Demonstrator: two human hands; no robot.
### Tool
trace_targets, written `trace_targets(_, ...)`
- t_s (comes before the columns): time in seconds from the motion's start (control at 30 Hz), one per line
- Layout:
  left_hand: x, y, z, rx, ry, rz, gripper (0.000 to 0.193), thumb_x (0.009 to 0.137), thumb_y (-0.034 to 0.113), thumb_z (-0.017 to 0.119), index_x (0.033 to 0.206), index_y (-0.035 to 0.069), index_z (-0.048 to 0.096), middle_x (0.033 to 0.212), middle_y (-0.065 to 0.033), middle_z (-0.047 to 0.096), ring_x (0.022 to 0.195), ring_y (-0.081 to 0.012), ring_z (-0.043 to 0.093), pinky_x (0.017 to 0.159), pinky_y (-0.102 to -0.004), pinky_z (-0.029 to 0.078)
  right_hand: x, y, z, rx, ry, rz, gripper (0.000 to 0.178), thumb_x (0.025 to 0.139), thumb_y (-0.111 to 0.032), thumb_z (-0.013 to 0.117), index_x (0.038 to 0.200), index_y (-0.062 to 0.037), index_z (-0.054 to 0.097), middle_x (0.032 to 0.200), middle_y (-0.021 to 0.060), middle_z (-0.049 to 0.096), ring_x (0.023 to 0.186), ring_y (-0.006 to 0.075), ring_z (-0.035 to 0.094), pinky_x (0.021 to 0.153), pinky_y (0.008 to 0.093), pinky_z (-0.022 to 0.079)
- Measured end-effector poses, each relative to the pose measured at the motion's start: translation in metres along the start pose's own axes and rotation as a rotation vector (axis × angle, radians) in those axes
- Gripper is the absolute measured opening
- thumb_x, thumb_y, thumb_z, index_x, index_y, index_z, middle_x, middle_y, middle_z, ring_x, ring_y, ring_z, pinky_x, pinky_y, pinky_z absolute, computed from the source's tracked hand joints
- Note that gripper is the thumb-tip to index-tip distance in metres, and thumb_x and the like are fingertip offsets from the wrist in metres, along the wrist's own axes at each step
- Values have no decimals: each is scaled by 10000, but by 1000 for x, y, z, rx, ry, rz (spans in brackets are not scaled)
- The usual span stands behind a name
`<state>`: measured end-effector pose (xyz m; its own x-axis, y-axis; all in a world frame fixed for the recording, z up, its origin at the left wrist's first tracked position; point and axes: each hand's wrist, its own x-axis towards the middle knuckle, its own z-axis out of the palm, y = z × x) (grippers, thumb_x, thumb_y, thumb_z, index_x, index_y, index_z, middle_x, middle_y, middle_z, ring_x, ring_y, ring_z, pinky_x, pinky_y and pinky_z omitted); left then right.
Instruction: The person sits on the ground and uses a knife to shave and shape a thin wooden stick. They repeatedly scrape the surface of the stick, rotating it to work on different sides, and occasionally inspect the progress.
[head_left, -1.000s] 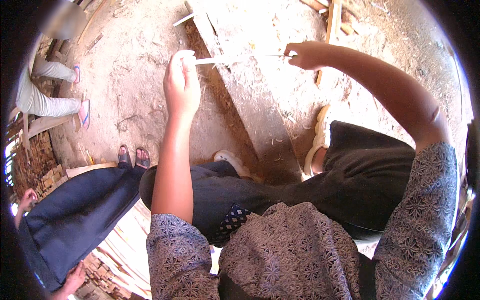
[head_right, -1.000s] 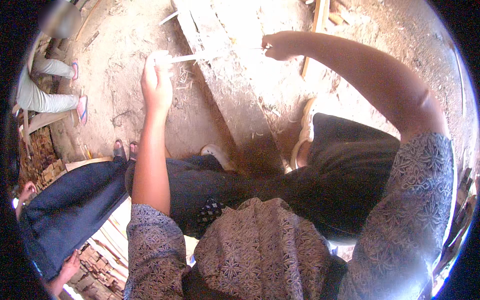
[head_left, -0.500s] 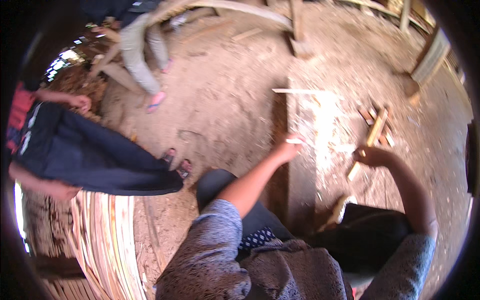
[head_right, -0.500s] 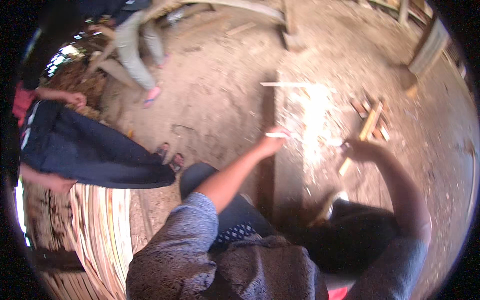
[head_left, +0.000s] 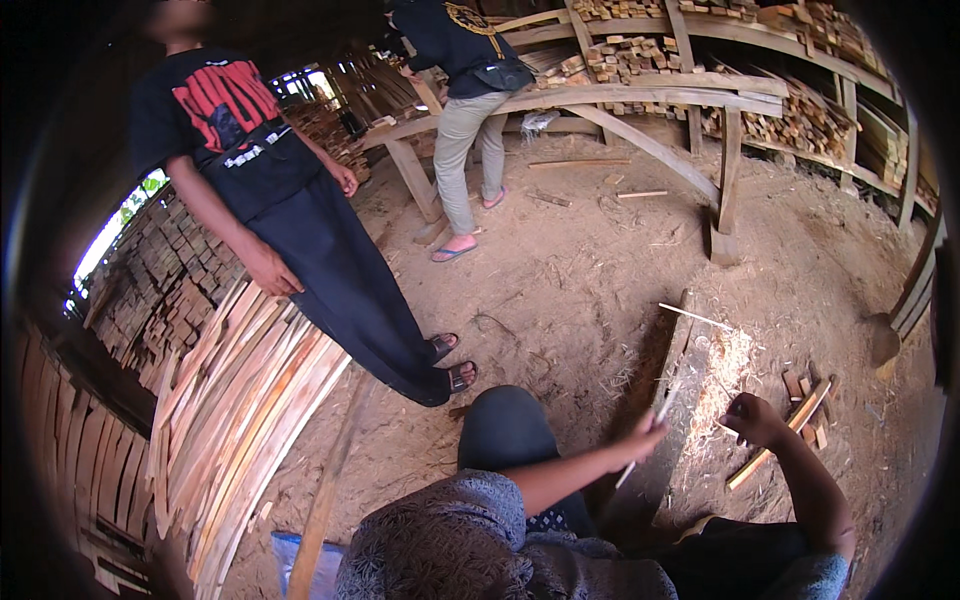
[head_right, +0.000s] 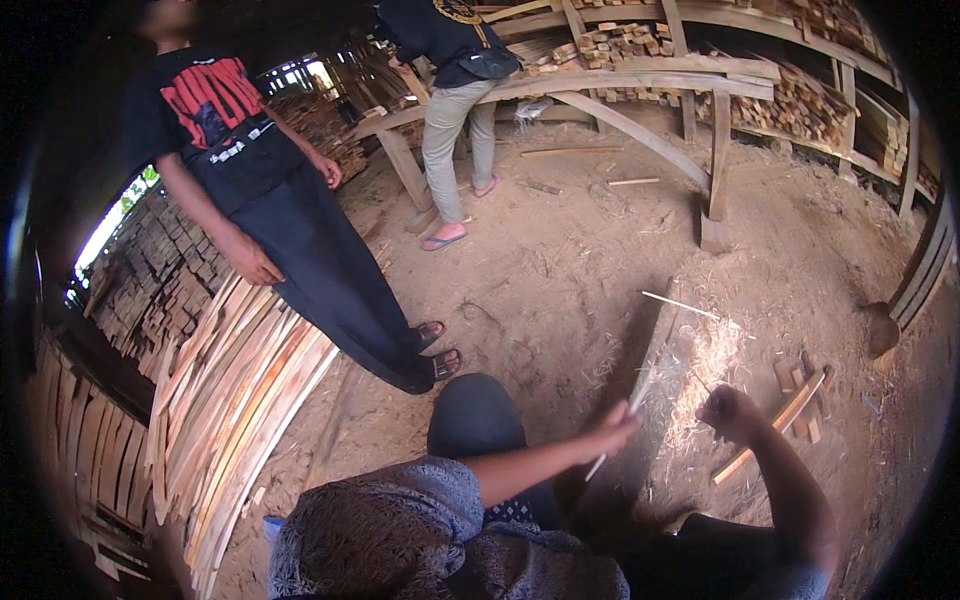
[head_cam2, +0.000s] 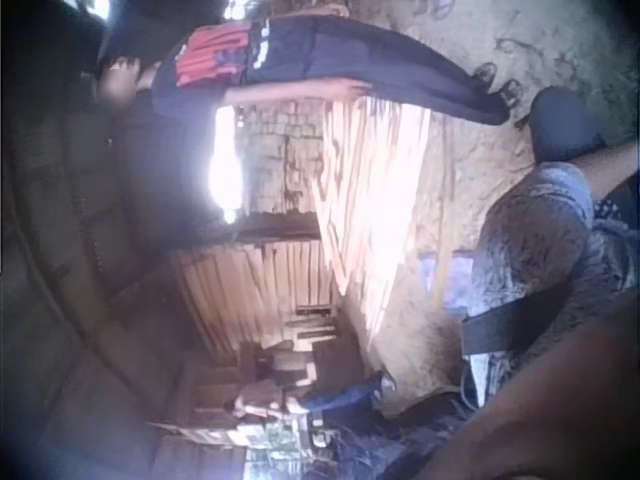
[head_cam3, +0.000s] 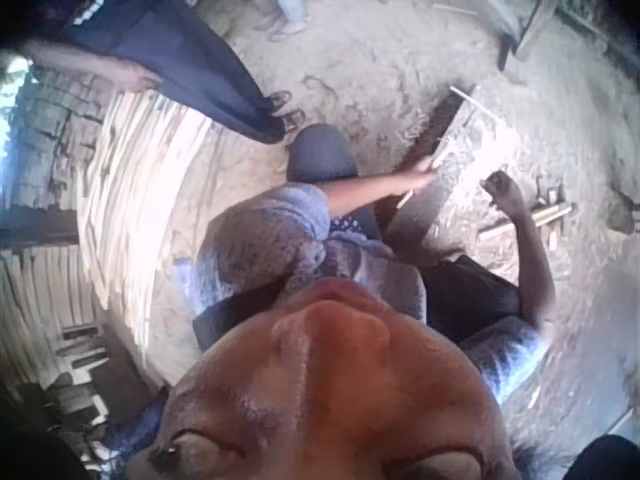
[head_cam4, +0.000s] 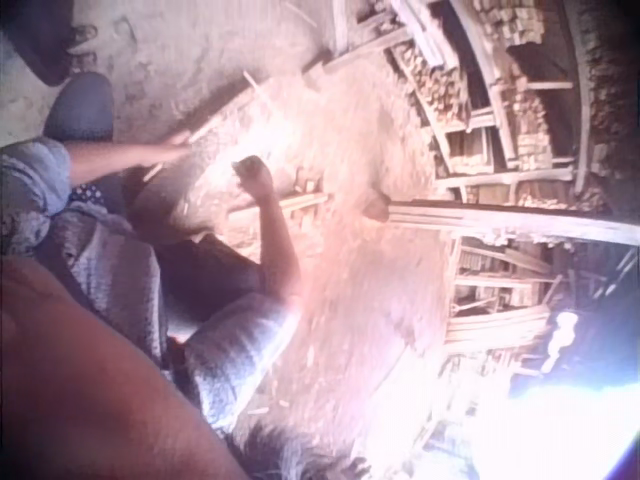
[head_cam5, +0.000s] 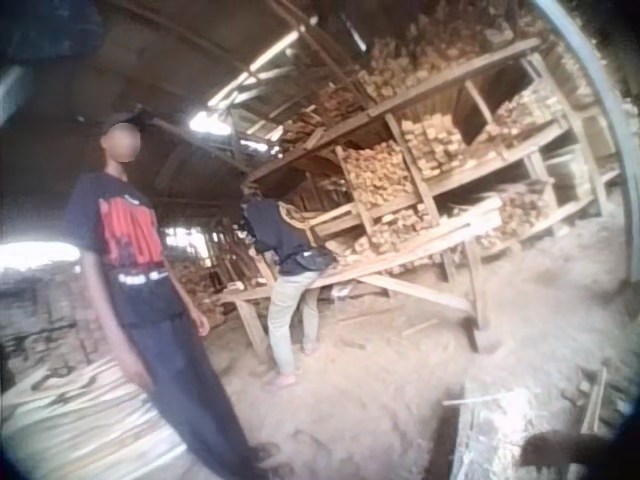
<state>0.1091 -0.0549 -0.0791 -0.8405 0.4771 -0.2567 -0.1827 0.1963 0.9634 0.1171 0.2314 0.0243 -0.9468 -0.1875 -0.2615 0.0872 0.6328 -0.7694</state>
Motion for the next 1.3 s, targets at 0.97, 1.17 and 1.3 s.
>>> trace_targets(0.97,77,93,-75,156,-220,381,159,1012,124,592,1110,38,683,864,-27,670,745,-67,599,643,-234,496,40,58,6,-442,72,112,304,959,-315,564,987,-25,652,978,174,669,905,369,654,797,472,548)
trace_targets(1.17,93,101,-85,554,-72,479,154,1000,146,598,1056,35,689,781,-69,676,689,-148,636,648,-307,507,37,66,-2,35,22,359,372,993,-370,537,1038,-12,629,881,114,706,710,222,725,625,365,588)
trace_targets(1.3,106,95,-86,671,-105,514,199,1046,208,491,1067,62,625,775,-116,664,681,-276,654,675,-391,515,36,86,0,-1,-102,399,392,997,-370,497,1078,-10,630,894,106,711,699,198,729,590,339,595)
